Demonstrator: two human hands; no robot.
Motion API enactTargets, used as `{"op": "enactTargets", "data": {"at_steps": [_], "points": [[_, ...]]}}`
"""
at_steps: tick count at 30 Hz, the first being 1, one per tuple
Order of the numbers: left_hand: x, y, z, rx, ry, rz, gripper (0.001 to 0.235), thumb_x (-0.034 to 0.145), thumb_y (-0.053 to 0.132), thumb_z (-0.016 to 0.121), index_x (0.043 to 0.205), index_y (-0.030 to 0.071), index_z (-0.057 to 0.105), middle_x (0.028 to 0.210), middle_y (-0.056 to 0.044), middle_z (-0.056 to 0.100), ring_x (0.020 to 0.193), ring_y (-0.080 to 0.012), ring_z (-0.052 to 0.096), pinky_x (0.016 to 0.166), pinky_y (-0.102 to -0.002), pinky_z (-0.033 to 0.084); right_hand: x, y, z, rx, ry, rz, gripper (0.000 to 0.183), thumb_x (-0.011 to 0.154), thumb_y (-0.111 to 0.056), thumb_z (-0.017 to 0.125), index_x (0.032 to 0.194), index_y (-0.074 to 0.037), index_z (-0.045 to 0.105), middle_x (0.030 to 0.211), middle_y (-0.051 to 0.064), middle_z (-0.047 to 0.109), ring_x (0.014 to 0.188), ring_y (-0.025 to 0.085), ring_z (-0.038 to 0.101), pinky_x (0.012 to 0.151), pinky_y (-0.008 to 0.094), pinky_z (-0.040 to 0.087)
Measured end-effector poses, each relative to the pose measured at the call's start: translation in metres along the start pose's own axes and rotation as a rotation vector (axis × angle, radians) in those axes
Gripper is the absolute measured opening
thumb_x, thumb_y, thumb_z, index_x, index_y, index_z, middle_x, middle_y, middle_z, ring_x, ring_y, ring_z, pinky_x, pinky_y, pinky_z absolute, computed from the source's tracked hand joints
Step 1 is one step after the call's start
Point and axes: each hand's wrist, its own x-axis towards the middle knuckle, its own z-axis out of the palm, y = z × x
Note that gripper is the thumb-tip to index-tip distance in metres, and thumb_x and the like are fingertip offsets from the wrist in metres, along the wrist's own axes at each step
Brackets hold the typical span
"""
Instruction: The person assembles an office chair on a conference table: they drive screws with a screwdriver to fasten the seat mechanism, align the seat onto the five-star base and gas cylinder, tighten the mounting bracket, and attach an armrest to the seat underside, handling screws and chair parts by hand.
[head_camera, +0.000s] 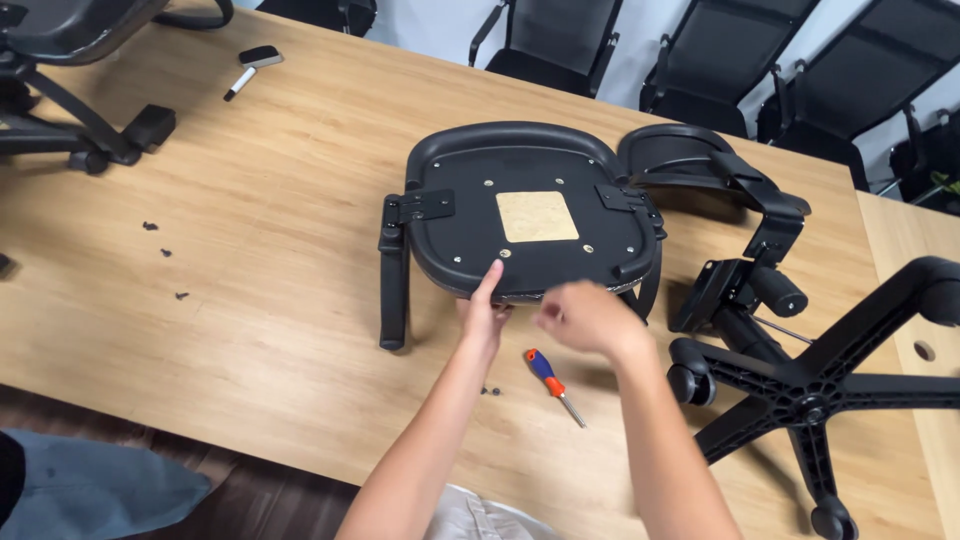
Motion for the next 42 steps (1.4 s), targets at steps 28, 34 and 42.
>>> {"op": "enactTargets", "data": {"at_steps": [28,34,42], "points": [[0.02,-0.038,0.115,-0.086,-0.147,-0.339,0.063,0.079,0.038,0.087,0.128,0.01,0.058,0.132,0.0,0.061,0.121,-0.0131,0.054,0.104,-0.04,0.044,0.213,-0.109,0.066,-0.847,0.376,-0.201,0.07,0.081,-0.017,0.071,0.147,-0.006,0.051,0.103,0.01,0.054,0.09,0.025,0.058,0.069,0.039,0.052],[0.022,0.014,0.163,-0.114,0.07,-0.295,0.07,0.076,0.03,0.087,0.135,0.019,0.051,0.131,0.001,0.058,0.127,-0.017,0.052,0.107,-0.044,0.043,0.257,-0.086,0.045,-0.624,0.388,-0.151,0.027,0.076,-0.008,0.077,0.101,0.001,0.073,0.109,0.013,0.06,0.103,0.028,0.061,0.07,0.037,0.058],[0.032,0.065,0.199,-0.114,0.185,-0.131,0.055,0.073,0.028,0.085,0.111,-0.009,0.072,0.114,-0.014,0.076,0.099,-0.0181,0.068,0.088,-0.031,0.051,0.28,-0.081,-0.002,-0.593,0.292,-0.098,0.02,0.074,-0.008,0.077,0.093,0.0,0.076,0.111,0.018,0.063,0.104,0.033,0.063,0.076,0.04,0.061]]}}
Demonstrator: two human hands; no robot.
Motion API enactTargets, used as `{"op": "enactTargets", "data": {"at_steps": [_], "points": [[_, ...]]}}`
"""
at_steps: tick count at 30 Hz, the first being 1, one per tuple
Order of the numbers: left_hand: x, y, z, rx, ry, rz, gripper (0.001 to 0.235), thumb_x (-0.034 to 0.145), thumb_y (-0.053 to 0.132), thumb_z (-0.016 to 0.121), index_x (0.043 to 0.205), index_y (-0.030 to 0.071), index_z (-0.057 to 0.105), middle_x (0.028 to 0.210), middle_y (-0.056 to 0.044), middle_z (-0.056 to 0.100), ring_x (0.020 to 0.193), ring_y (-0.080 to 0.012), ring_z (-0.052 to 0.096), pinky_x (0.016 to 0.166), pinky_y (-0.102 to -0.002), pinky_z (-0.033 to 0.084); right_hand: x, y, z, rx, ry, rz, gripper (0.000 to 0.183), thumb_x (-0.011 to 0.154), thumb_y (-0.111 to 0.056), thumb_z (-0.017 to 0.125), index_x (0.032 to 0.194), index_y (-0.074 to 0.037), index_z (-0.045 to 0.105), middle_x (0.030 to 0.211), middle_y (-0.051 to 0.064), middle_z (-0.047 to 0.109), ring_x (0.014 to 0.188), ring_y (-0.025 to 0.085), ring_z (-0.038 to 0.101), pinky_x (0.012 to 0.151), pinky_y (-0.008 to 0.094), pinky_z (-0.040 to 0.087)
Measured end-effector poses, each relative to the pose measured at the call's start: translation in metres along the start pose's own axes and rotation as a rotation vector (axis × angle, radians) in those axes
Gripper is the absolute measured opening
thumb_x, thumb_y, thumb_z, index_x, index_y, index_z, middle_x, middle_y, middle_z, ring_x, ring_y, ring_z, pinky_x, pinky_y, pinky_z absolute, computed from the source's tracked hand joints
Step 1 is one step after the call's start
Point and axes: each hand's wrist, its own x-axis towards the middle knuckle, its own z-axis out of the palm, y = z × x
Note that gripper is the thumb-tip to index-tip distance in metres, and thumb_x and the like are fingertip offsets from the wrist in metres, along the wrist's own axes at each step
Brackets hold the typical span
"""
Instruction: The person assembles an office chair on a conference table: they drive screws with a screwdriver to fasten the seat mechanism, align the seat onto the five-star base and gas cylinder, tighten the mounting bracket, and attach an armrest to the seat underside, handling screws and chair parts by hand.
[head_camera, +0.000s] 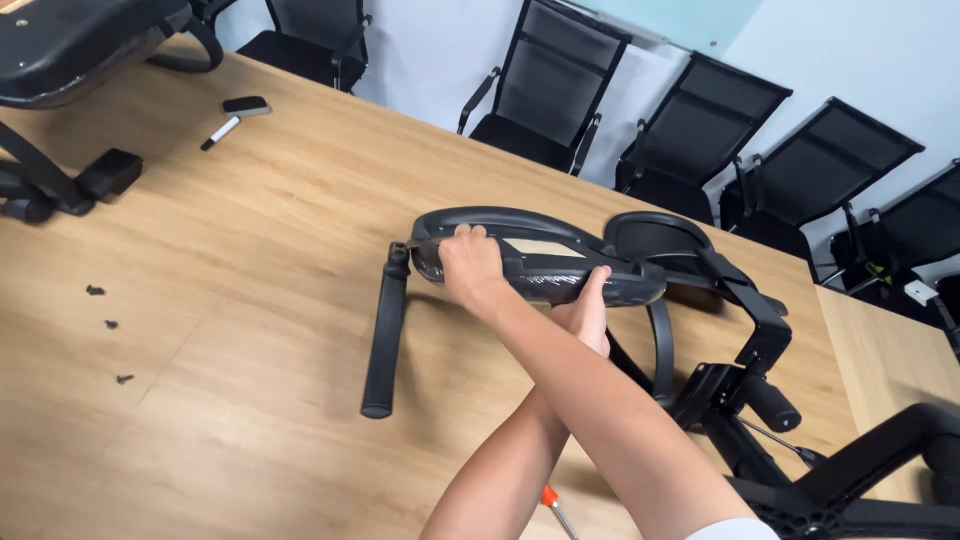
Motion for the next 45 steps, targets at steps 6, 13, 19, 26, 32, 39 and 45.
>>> {"op": "enactTargets", "data": {"at_steps": [6,13,19,26,32,39,45], "points": [[0.003,0.014,0.009,0.458,0.005,0.112,0.065,0.075,0.044,0.085,0.118,-0.002,0.071,0.117,-0.011,0.071,0.096,-0.0181,0.066,0.086,-0.032,0.049,0.018,0.028,-0.076,0.14,0.182,0.069,0.036,0.066,-0.018,0.085,0.092,0.004,0.074,0.112,0.024,0.063,0.106,0.038,0.062,0.084,0.045,0.058],[0.046,0.018,-0.002,0.714,-0.023,0.554,0.065,0.072,0.048,0.084,0.115,0.0,0.072,0.105,-0.018,0.075,0.099,-0.032,0.07,0.089,-0.041,0.053,0.018,0.08,-0.158,0.238,0.423,0.193,0.034,0.066,-0.017,0.083,0.093,0.001,0.07,0.11,0.024,0.064,0.099,0.04,0.066,0.083,0.048,0.057],[0.018,0.086,-0.042,0.94,-0.078,0.71,0.07,0.051,0.037,0.085,0.109,0.0,0.071,0.102,-0.021,0.078,0.097,-0.0358,0.074,0.091,-0.043,0.056,0.029,0.146,-0.178,0.44,0.579,0.407,0.068,0.067,-0.042,0.089,0.101,0.01,0.063,0.101,0.028,0.068,0.095,0.045,0.068,0.084,0.047,0.055],[0.023,0.138,-0.088,0.94,-0.107,1.406,0.069,0.053,0.022,0.082,0.117,-0.001,0.07,0.115,-0.021,0.071,0.104,-0.0378,0.069,0.09,-0.043,0.055,0.012,0.185,-0.127,1.287,0.268,0.681,0.044,0.077,-0.027,0.076,0.103,0.008,0.07,0.094,0.015,0.076,0.078,0.024,0.077,0.077,0.04,0.063],[0.043,0.148,-0.115,1.196,-0.295,1.227,0.061,0.053,0.026,0.082,0.109,0.002,0.075,0.106,-0.019,0.074,0.099,-0.0359,0.071,0.088,-0.039,0.057,0.01,0.194,-0.032,1.563,0.107,0.829,0.027,0.085,-0.027,0.067,0.102,-0.006,0.071,0.089,0.005,0.073,0.075,0.017,0.071,0.069,0.036,0.058],[0.027,0.154,-0.098,1.442,-0.393,1.053,0.053,0.054,0.028,0.084,0.103,0.008,0.081,0.096,-0.018,0.076,0.089,-0.0355,0.072,0.082,-0.039,0.057,-0.027,0.222,0.005,1.689,-0.082,0.906,0.016,0.09,-0.033,0.064,0.086,-0.017,0.066,0.071,-0.004,0.061,0.057,0.009,0.054,0.061,0.029,0.051],[0.03,0.158,-0.067,1.561,-0.447,0.839,0.056,0.048,0.026,0.08,0.103,0.012,0.081,0.085,-0.015,0.078,0.079,-0.0294,0.075,0.078,-0.036,0.059,-0.068,0.23,0.0,1.703,-0.129,1.088,0.037,0.094,-0.044,0.06,0.07,-0.017,0.054,0.057,-0.004,0.046,0.047,0.01,0.035,0.055,0.027,0.039]]}}
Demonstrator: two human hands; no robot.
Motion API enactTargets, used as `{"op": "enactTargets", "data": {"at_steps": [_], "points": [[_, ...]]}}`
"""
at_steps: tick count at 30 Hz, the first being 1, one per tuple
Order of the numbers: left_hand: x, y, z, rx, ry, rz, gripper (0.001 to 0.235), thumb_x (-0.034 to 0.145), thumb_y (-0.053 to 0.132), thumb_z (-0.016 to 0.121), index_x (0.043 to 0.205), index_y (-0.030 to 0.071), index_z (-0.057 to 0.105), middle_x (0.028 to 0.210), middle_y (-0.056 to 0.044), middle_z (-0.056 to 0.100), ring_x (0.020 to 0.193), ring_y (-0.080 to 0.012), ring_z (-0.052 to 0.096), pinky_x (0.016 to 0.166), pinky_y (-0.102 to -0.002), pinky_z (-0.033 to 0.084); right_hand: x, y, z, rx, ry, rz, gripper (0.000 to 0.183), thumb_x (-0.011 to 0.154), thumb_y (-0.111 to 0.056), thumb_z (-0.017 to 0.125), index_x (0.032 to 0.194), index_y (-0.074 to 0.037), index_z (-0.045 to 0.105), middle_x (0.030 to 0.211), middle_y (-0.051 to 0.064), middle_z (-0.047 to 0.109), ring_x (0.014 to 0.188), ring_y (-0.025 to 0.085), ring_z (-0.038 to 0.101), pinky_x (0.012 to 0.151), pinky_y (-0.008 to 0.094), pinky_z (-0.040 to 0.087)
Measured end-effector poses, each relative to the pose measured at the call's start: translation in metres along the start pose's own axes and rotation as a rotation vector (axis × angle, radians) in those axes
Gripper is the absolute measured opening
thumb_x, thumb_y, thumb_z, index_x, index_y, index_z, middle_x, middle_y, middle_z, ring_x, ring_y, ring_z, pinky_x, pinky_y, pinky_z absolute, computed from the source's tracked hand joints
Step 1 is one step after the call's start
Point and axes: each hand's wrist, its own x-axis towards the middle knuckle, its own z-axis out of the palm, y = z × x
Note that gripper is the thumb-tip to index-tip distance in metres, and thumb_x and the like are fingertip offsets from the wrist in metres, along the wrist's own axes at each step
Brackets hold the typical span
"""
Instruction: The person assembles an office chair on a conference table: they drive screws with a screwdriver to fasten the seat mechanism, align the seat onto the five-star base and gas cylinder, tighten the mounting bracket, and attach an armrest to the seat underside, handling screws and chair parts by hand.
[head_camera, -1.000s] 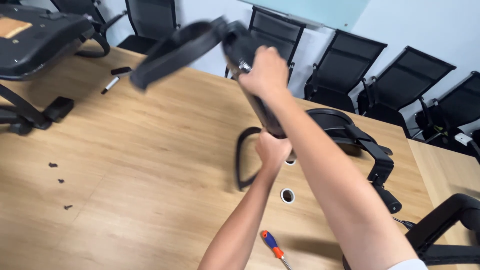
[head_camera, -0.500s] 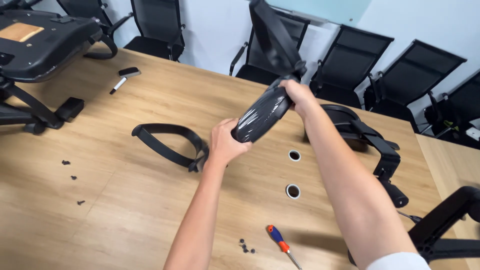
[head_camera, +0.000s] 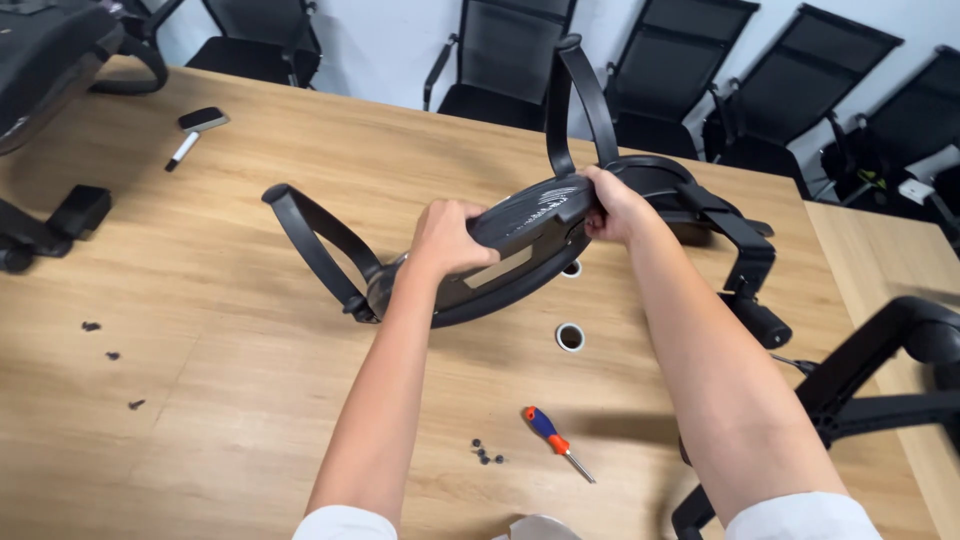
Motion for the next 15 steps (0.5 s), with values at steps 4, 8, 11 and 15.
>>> {"op": "enactTargets", "data": {"at_steps": [4,8,11,15], "points": [[0.022,0.001,0.009,0.034,-0.017,0.131,0.058,0.046,0.025,0.083,0.102,0.012,0.082,0.086,-0.016,0.077,0.079,-0.0316,0.073,0.078,-0.036,0.058,-0.001,0.021,-0.02,0.042,0.036,0.058,0.045,0.092,-0.052,0.059,0.066,-0.018,0.048,0.057,-0.003,0.04,0.049,0.011,0.034,0.056,0.027,0.036],[0.042,0.01,0.016,0.078,-0.103,0.09,0.059,0.046,0.023,0.083,0.103,0.013,0.082,0.089,-0.017,0.076,0.083,-0.0325,0.073,0.08,-0.037,0.058,0.003,0.038,-0.035,0.061,0.091,0.104,0.051,0.086,-0.065,0.059,0.068,-0.019,0.049,0.06,-0.003,0.04,0.053,0.012,0.036,0.06,0.03,0.039],[0.054,0.011,0.019,0.109,-0.145,0.074,0.057,0.045,0.022,0.084,0.102,0.012,0.082,0.09,-0.017,0.077,0.086,-0.0327,0.072,0.081,-0.038,0.058,0.01,0.052,-0.043,0.048,0.115,0.1,0.059,0.083,-0.075,0.057,0.072,-0.018,0.05,0.063,-0.003,0.039,0.053,0.012,0.036,0.06,0.03,0.04],[0.071,0.015,0.022,0.102,-0.18,0.077,0.058,0.045,0.02,0.084,0.102,0.015,0.083,0.09,-0.017,0.076,0.087,-0.0324,0.072,0.081,-0.038,0.057,-0.001,0.058,-0.049,-0.042,0.233,-0.043,0.07,0.083,-0.08,0.057,0.094,-0.011,0.059,0.078,0.001,0.051,0.06,0.016,0.044,0.064,0.035,0.042]]}}
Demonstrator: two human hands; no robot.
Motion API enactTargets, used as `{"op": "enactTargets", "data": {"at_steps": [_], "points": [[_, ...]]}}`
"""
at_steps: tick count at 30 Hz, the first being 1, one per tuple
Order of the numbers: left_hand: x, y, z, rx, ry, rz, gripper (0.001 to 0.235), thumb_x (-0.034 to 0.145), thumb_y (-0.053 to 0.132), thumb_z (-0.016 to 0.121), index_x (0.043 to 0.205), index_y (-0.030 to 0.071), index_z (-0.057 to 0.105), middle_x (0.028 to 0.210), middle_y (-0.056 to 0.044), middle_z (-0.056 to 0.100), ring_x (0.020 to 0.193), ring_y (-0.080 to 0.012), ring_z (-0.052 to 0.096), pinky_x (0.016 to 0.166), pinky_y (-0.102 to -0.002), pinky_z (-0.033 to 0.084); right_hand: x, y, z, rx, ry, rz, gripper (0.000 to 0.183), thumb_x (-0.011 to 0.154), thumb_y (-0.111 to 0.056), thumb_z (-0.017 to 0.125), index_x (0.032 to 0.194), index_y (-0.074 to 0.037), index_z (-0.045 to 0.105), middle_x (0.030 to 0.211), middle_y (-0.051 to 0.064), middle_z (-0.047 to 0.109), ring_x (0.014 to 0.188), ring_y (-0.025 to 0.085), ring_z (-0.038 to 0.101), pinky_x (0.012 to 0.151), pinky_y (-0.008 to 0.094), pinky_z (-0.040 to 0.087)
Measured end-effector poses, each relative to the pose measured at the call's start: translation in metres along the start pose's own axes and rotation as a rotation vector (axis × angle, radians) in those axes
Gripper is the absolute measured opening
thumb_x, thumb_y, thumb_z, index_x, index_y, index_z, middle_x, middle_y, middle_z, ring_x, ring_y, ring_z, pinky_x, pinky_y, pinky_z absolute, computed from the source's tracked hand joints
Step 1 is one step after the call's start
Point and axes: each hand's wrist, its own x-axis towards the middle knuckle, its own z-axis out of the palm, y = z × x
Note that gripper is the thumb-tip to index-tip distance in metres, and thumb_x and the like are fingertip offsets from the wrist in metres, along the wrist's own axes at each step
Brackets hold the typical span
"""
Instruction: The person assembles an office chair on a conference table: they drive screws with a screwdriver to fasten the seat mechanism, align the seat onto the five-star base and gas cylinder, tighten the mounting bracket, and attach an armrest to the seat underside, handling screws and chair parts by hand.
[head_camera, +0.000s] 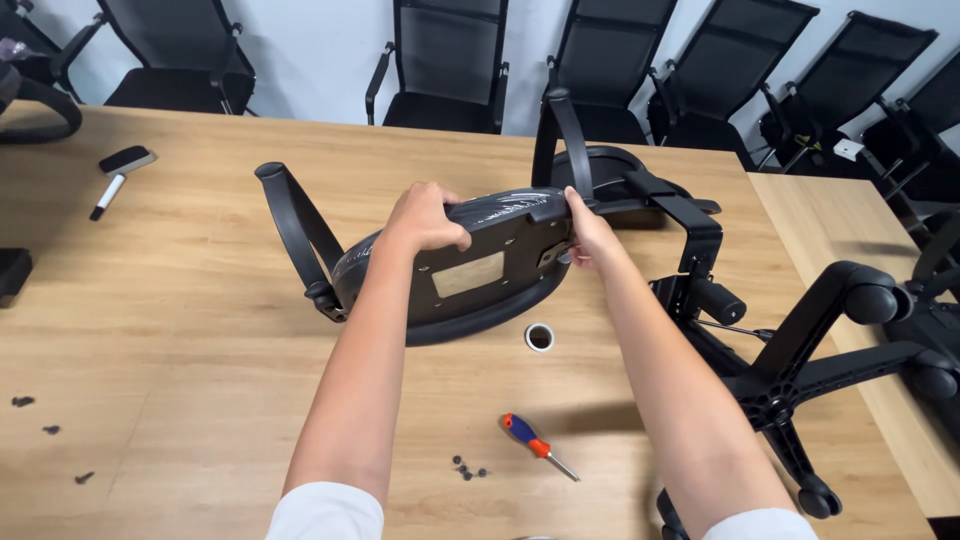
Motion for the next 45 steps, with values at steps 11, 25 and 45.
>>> {"op": "enactTargets", "data": {"at_steps": [11,25,45], "points": [[0.052,0.0,0.013,0.084,-0.11,0.009,0.056,0.046,0.021,0.084,0.101,0.013,0.083,0.094,-0.018,0.077,0.09,-0.0328,0.073,0.082,-0.038,0.058,-0.011,0.002,0.0,-0.478,0.043,-1.016,0.079,0.078,-0.04,0.085,0.143,-0.01,0.051,0.144,0.018,0.052,0.131,0.035,0.055,0.105,0.042,0.048],[0.06,-0.047,0.026,0.305,0.043,0.116,0.067,0.073,0.061,0.079,0.123,0.017,0.072,0.114,-0.013,0.074,0.11,-0.0333,0.068,0.094,-0.043,0.053,0.059,-0.009,0.023,-0.466,0.073,-0.959,0.055,0.089,-0.025,0.077,0.139,-0.012,0.056,0.142,0.014,0.056,0.128,0.035,0.057,0.106,0.04,0.047],[0.037,-0.044,0.06,0.417,0.312,0.06,0.093,0.076,0.032,0.083,0.154,0.008,0.038,0.156,-0.022,0.031,0.144,-0.0438,0.022,0.114,-0.065,0.013,-0.026,0.046,-0.044,-0.466,-0.048,-0.663,0.057,0.095,-0.022,0.068,0.148,-0.013,0.049,0.152,0.013,0.053,0.142,0.032,0.046,0.114,0.042,0.041]]}}
